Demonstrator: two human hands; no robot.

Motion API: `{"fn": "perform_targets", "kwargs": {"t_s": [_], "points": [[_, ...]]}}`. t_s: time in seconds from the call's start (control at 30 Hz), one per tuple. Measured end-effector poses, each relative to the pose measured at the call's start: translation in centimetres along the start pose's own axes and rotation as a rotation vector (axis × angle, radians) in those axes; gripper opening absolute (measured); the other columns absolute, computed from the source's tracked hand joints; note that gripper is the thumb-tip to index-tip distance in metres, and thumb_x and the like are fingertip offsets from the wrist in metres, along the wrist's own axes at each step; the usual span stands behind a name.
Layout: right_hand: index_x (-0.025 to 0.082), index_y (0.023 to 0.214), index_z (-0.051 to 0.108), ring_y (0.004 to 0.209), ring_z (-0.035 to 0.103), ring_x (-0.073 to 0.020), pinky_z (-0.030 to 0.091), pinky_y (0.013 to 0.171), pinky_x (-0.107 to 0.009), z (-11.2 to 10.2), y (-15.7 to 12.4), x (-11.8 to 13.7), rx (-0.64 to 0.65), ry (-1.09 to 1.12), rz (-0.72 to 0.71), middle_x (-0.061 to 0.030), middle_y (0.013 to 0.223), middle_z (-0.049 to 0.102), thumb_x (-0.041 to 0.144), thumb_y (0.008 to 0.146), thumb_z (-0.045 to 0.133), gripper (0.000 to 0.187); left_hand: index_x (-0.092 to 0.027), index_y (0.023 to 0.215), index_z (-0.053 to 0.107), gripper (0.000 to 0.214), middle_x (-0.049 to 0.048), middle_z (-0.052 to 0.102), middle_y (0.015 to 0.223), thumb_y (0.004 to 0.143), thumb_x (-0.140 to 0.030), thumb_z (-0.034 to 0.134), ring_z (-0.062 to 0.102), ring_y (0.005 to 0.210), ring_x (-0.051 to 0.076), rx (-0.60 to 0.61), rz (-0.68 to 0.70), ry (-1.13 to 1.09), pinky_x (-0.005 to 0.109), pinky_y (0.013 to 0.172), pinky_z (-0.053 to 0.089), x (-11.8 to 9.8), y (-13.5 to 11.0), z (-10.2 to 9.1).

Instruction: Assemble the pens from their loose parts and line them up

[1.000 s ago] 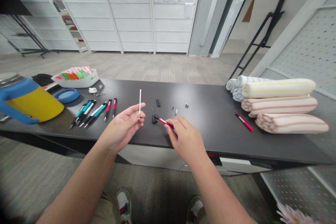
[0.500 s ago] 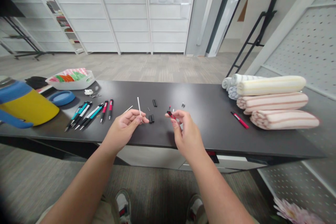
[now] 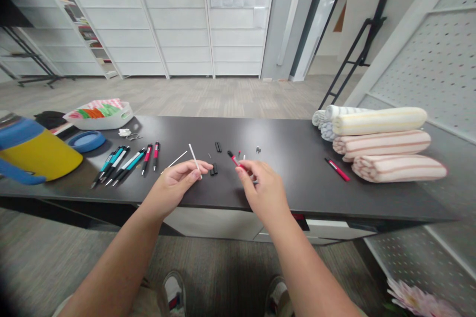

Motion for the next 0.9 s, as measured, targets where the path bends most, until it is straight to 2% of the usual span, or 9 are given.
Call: {"fn": "perform_targets", "kwargs": {"t_s": [0.1, 0.23, 0.33, 0.47, 0.53, 0.6, 0.73, 0.9], "points": [[0.021, 0.106, 0.074, 0.089, 0.071, -0.0233, 0.054, 0.083, -0.036, 1.6, -0.1, 2.1, 0.141, -0.080, -0.200, -0.0073, 0.098, 0.079, 0.031, 0.106, 0.061, 0.016, -0.021, 0.095, 0.084, 0.023, 0.0144, 0.073, 0.134, 0.097, -0.040, 0.072, 0.066, 0.127, 0.029, 0.093, 0.054, 0.032, 0.040, 0.111, 0.049, -0.6, -0.1, 0.3], [0.020, 0.109, 0.073, 0.089, 0.069, -0.0232, 0.053, 0.084, -0.036, 3.3, -0.2, 3.2, 0.209, -0.087, -0.265, -0.0076, 0.099, 0.078, 0.027, 0.107, 0.062, 0.013, -0.023, 0.100, 0.086, 0.021, 0.0138, 0.074, 0.131, 0.099, -0.037, 0.069, 0.067, 0.127, 0.028, 0.187, 0.077, 0.091, 0.040, 0.114, 0.048, -0.5, -0.1, 0.5], [0.020, 0.106, 0.073, 0.088, 0.069, -0.0234, 0.053, 0.084, -0.037, 3.9, -0.3, 3.4, 0.237, -0.088, -0.288, -0.0075, 0.099, 0.078, 0.027, 0.106, 0.064, 0.012, -0.024, 0.102, 0.086, 0.021, 0.0126, 0.075, 0.128, 0.100, -0.036, 0.068, 0.068, 0.123, 0.027, 0.195, 0.081, 0.102, 0.040, 0.112, 0.050, -0.2, -0.1, 0.5], [0.020, 0.113, 0.072, 0.091, 0.069, -0.0241, 0.053, 0.085, -0.038, 3.7, -0.6, 3.5, 0.234, -0.070, -0.298, -0.0082, 0.101, 0.078, 0.032, 0.107, 0.063, 0.017, -0.022, 0.097, 0.085, 0.019, 0.0120, 0.075, 0.124, 0.098, -0.035, 0.070, 0.068, 0.121, 0.025, 0.138, 0.061, 0.074, 0.038, 0.109, 0.051, -0.1, 0.1, 0.4], [0.020, 0.117, 0.071, 0.091, 0.068, -0.0240, 0.053, 0.085, -0.038, 3.0, -0.4, 3.3, 0.187, -0.075, -0.264, -0.0077, 0.100, 0.077, 0.034, 0.108, 0.061, 0.020, -0.021, 0.095, 0.084, 0.021, 0.0125, 0.075, 0.123, 0.098, -0.038, 0.071, 0.069, 0.116, 0.025, 0.078, 0.029, 0.040, 0.036, 0.104, 0.053, 0.2, 0.3, 0.1], [0.020, 0.113, 0.071, 0.090, 0.068, -0.0238, 0.052, 0.086, -0.038, 2.1, -0.1, 2.8, 0.113, -0.128, -0.220, -0.0070, 0.097, 0.077, 0.034, 0.108, 0.059, 0.018, -0.020, 0.095, 0.084, 0.025, 0.0130, 0.075, 0.122, 0.096, -0.042, 0.072, 0.069, 0.106, 0.023, -0.007, -0.014, -0.008, 0.035, 0.097, 0.054, 0.6, 0.3, -0.2], [0.020, 0.103, 0.073, 0.087, 0.065, -0.0265, 0.049, 0.084, -0.041, 0.0, 0.7, 0.4, 0.003, -0.347, -0.120, -0.0081, 0.094, 0.075, 0.029, 0.104, 0.061, 0.015, -0.018, 0.096, 0.083, 0.029, 0.0124, 0.076, 0.118, 0.092, -0.046, 0.078, 0.067, 0.095, 0.019, -0.145, -0.064, -0.152, 0.033, 0.092, 0.053, 1.4, 0.4, -0.7], [0.019, 0.108, 0.075, 0.089, 0.062, -0.0300, 0.048, 0.081, -0.043, -0.9, 1.1, -3.0, 0.010, -0.549, -0.024, -0.0112, 0.099, 0.075, 0.037, 0.097, 0.071, 0.021, -0.017, 0.099, 0.083, 0.030, 0.0113, 0.076, 0.116, 0.090, -0.046, 0.081, 0.066, 0.092, 0.018, -0.145, -0.100, -0.204, 0.032, 0.092, 0.052, 1.7, 0.6, -0.5]]}}
Point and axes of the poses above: each hand's wrist, its own y-axis towards the middle knuckle, its own z-axis out of the palm, x = y × z, the point moved 5 cm from there along y, towards the middle knuckle
